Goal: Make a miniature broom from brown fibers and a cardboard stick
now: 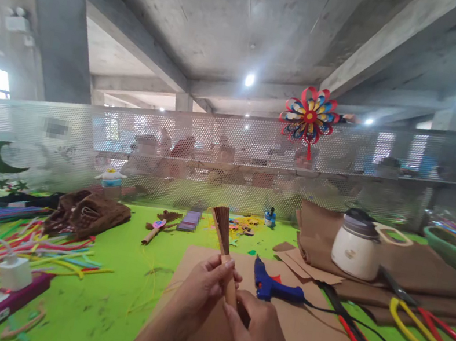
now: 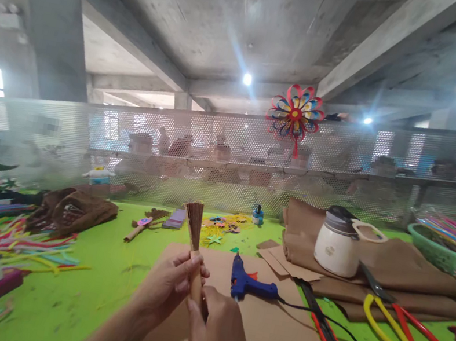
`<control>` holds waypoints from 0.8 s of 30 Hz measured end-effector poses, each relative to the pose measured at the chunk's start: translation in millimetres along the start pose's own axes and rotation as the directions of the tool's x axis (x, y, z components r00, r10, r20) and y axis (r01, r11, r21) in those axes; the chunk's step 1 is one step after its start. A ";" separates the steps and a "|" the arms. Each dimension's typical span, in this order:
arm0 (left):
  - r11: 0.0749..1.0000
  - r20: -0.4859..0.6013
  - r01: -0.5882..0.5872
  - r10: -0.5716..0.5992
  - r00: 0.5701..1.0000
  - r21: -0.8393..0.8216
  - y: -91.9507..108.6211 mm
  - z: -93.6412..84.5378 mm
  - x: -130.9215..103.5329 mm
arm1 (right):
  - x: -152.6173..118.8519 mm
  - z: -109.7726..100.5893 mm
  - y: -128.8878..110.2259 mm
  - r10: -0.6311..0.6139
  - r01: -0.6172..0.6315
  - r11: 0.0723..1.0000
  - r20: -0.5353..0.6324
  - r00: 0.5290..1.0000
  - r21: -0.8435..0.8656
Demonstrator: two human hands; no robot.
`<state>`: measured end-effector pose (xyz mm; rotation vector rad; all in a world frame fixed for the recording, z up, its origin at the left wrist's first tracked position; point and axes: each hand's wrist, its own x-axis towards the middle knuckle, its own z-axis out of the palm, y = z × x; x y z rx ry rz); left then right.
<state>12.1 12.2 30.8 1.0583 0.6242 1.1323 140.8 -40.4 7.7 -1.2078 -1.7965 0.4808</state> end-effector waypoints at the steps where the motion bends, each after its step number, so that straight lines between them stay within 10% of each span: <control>1: 1.000 0.002 0.001 -0.001 1.000 0.000 -0.4 0.2 0.0 | 0.1 -0.1 0.1 -0.003 0.003 1.000 -0.002 1.000 0.014; 24: 0.997 0.073 -0.011 0.017 0.997 -0.079 1.0 5.2 -4.6 | -0.6 -3.8 1.9 -0.055 0.054 0.998 -0.066 0.996 -0.014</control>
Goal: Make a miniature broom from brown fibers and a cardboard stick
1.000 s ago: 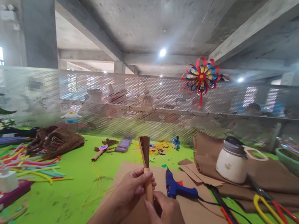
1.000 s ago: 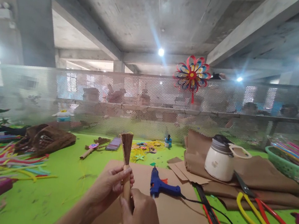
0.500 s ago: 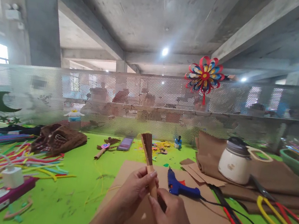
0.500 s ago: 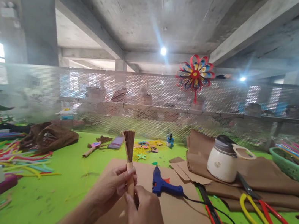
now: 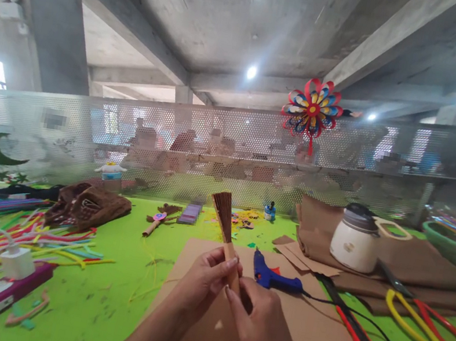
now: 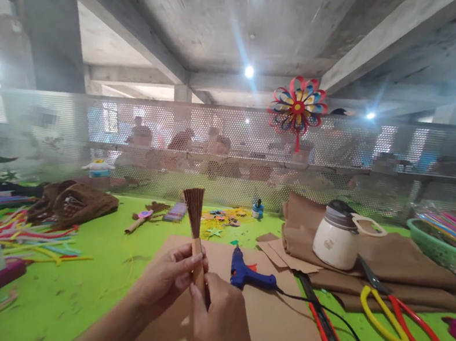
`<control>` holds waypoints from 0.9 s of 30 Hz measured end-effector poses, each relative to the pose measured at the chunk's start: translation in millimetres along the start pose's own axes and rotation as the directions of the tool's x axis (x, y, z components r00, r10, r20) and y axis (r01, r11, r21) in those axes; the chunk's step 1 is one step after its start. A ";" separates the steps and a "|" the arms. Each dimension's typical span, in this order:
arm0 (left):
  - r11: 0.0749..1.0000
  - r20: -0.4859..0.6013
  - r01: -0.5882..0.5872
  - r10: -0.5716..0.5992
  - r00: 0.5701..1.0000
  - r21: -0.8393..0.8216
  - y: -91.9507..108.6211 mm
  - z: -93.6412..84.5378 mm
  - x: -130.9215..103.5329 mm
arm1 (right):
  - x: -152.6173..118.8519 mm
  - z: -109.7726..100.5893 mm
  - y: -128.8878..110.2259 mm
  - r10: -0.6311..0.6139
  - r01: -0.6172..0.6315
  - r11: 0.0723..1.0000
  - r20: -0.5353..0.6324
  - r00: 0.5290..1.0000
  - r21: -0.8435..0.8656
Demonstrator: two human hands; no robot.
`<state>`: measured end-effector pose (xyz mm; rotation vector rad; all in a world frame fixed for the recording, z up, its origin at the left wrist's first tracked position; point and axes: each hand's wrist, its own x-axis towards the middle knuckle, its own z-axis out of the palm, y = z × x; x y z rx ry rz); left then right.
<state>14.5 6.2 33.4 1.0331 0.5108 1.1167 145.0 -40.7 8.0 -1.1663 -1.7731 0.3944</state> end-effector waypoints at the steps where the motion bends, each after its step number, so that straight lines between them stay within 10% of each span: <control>1: 1.000 0.001 -0.001 0.001 1.000 -0.003 0.7 0.3 -0.4 | -0.2 -0.2 -0.9 -0.012 0.011 0.999 -0.014 1.000 -0.032; 27: 0.994 0.008 -0.048 0.049 0.999 -0.098 -0.6 -10.3 5.0 | -1.0 -2.9 -4.7 -0.035 0.035 0.995 0.000 0.999 -0.088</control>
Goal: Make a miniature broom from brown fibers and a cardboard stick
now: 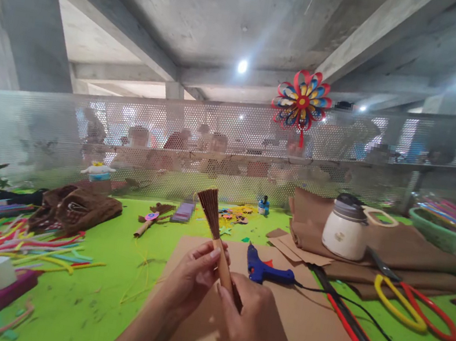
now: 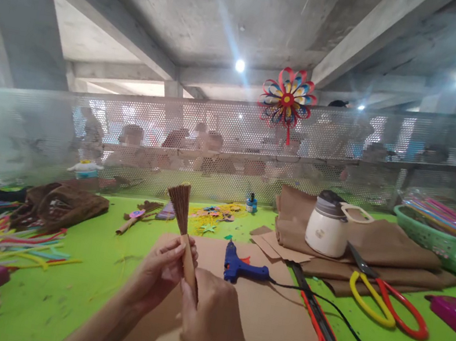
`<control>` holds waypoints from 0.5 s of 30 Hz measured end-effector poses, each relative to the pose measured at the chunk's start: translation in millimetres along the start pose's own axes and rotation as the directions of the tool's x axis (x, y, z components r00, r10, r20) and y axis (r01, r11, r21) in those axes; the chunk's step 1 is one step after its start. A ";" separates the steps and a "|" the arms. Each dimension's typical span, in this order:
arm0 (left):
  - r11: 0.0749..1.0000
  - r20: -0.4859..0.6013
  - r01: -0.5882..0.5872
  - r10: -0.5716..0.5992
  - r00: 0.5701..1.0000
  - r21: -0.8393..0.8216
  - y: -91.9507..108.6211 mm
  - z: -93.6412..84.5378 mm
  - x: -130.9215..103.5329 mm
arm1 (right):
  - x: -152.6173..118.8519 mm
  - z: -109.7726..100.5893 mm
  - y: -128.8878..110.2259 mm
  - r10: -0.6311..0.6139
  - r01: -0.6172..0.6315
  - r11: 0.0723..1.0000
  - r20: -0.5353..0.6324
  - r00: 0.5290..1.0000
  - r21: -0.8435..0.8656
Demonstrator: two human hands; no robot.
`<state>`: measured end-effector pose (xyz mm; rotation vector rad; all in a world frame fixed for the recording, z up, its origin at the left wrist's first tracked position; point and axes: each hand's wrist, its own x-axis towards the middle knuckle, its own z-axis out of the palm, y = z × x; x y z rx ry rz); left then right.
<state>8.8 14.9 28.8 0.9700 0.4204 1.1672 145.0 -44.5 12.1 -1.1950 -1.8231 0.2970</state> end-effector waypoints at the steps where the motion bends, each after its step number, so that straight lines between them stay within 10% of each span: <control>1: 1.000 0.001 -0.003 0.003 1.000 -0.002 -0.2 -0.1 0.0 | -0.2 0.0 0.1 0.003 -0.004 1.000 0.010 1.000 0.007; 15: 0.999 0.015 0.012 -0.012 1.000 0.037 2.2 5.5 -0.6 | 1.2 -2.8 -2.2 0.051 -0.055 0.995 0.050 0.997 0.080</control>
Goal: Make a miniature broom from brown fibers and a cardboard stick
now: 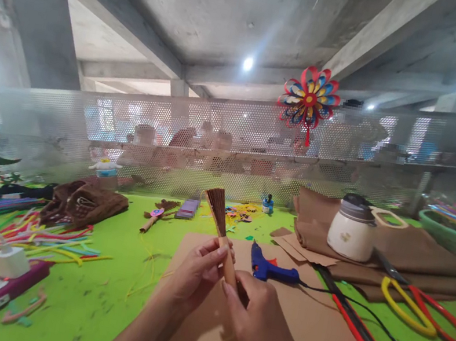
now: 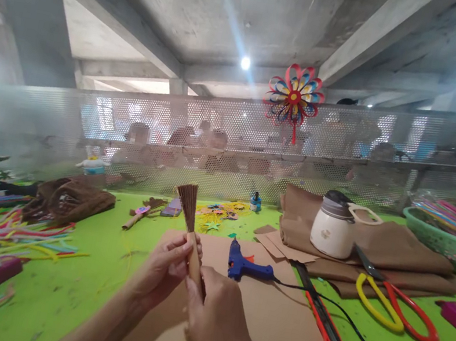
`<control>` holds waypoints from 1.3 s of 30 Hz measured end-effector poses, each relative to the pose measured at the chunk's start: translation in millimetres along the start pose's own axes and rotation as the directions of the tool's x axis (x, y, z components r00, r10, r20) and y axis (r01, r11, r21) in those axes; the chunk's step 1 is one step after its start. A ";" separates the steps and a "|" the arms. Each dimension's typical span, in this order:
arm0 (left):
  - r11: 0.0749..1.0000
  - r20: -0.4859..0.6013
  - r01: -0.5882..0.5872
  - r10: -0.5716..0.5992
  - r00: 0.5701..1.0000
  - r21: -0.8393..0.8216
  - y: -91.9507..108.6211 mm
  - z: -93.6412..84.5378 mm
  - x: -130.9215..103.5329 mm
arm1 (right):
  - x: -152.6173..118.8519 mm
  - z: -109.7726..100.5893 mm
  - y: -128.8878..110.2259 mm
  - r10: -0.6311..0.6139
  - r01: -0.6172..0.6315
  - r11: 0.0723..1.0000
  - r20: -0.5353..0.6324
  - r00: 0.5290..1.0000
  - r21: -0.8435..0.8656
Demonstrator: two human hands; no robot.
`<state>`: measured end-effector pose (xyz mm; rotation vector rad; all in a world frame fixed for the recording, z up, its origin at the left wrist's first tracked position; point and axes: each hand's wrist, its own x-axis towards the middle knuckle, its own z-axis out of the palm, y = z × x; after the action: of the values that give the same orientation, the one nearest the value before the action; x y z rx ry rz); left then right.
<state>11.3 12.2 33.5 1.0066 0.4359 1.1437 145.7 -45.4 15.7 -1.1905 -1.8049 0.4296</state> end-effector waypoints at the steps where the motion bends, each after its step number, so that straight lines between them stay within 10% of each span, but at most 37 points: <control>1: 1.000 -0.001 0.001 -0.001 1.000 0.000 -0.4 0.3 0.1 | 0.0 -0.5 -0.1 0.006 -0.007 1.000 0.006 1.000 0.009; 22: 0.998 -0.133 -0.034 0.041 0.990 0.055 -3.8 2.4 1.9 | 1.7 6.1 8.9 0.074 -0.083 0.974 0.049 0.996 0.211; 39: 0.979 -0.210 0.196 -0.178 0.961 0.065 -7.2 -12.0 7.6 | 5.8 10.3 13.7 0.155 -0.191 0.913 0.128 0.980 0.360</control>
<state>9.3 23.8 22.8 0.9037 0.7343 1.0674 144.0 -32.0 3.6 -1.0771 -1.6093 0.9041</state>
